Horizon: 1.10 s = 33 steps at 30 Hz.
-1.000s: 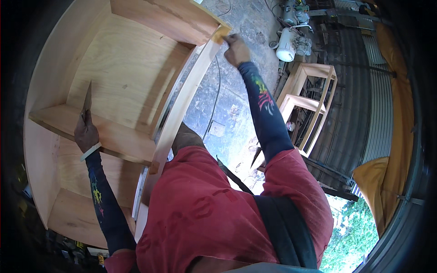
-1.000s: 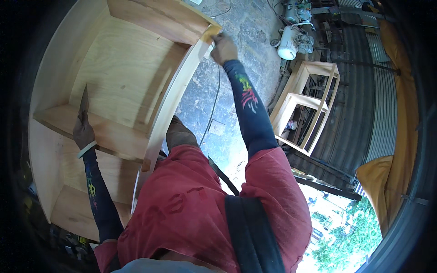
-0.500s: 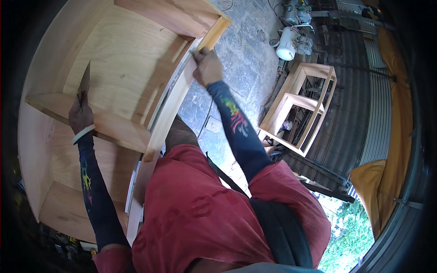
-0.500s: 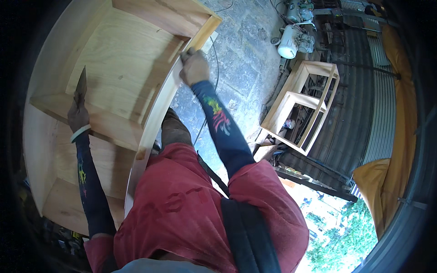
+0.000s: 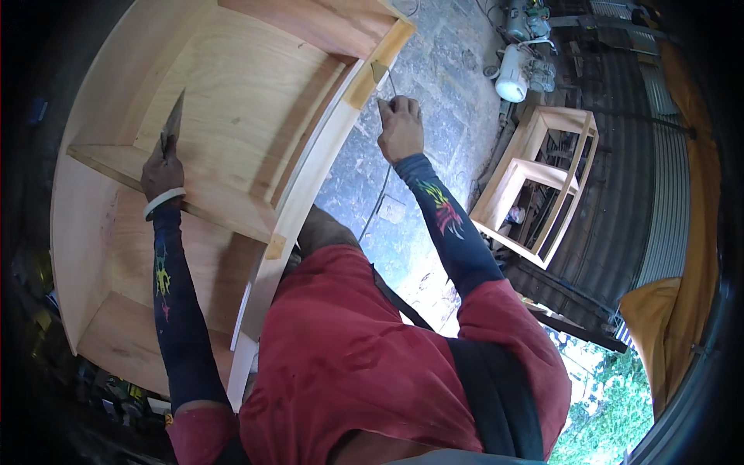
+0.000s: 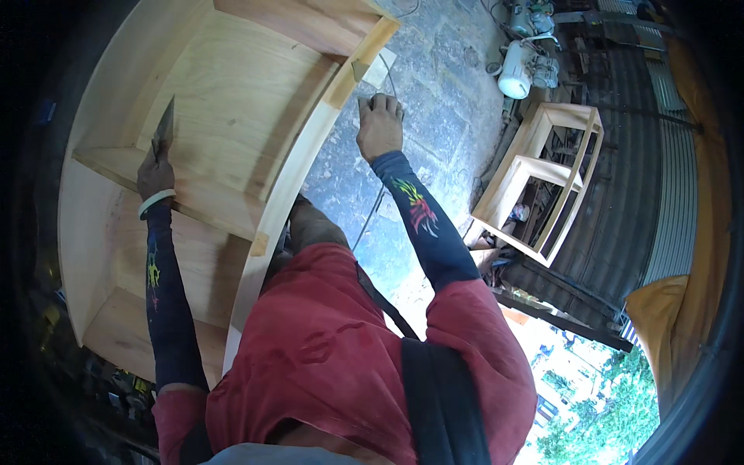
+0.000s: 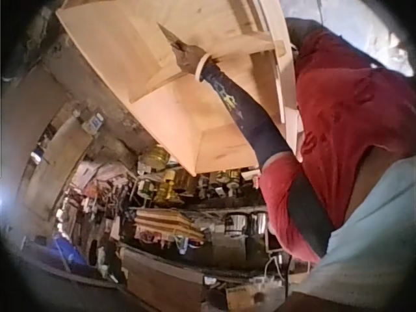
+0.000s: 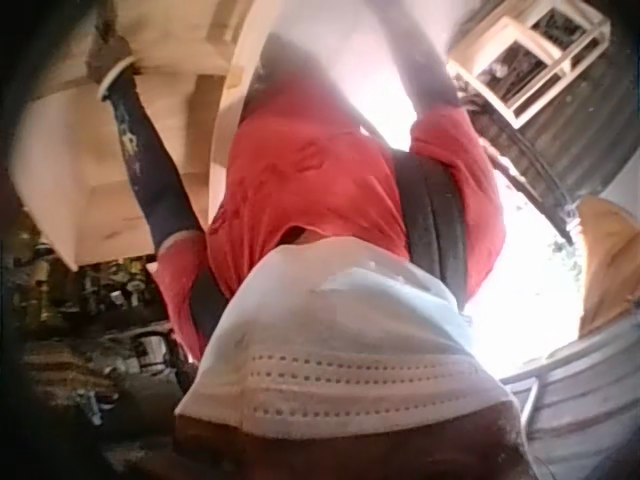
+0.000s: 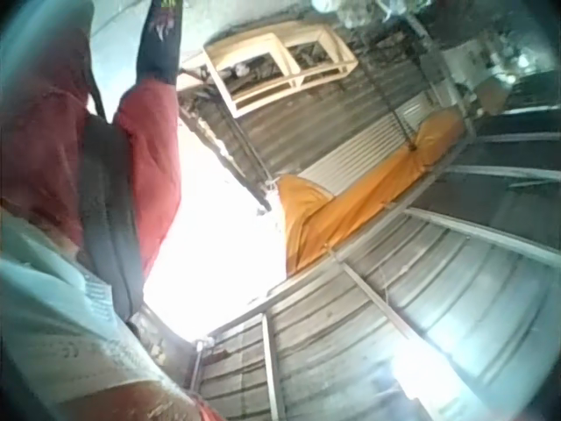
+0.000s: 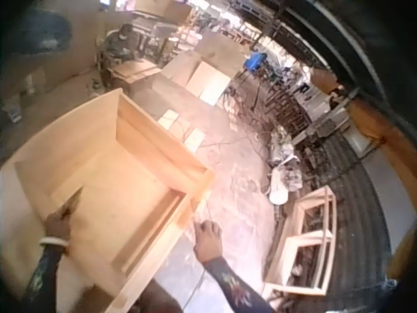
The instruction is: Sanding and applying wood filler to a wooden cabinet.
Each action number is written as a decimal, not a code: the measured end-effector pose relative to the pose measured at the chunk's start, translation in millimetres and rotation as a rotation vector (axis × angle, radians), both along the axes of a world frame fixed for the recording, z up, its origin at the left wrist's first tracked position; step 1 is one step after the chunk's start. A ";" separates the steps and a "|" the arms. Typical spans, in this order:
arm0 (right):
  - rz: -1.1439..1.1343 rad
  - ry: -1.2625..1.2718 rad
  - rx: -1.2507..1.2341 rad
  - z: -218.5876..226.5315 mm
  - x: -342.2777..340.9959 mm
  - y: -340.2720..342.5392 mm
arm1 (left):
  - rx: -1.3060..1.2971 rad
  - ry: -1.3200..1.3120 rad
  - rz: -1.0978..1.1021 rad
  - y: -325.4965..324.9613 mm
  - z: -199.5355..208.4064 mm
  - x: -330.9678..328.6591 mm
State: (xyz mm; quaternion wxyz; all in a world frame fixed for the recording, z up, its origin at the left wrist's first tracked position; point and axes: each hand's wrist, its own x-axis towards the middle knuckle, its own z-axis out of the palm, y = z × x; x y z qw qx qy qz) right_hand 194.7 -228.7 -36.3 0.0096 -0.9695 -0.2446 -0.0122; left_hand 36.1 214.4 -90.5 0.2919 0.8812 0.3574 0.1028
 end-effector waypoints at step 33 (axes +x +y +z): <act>0.160 -0.020 0.365 19.1 -150.2 73.1 | -0.557 -0.087 -0.356 35.9 14.0 -133.0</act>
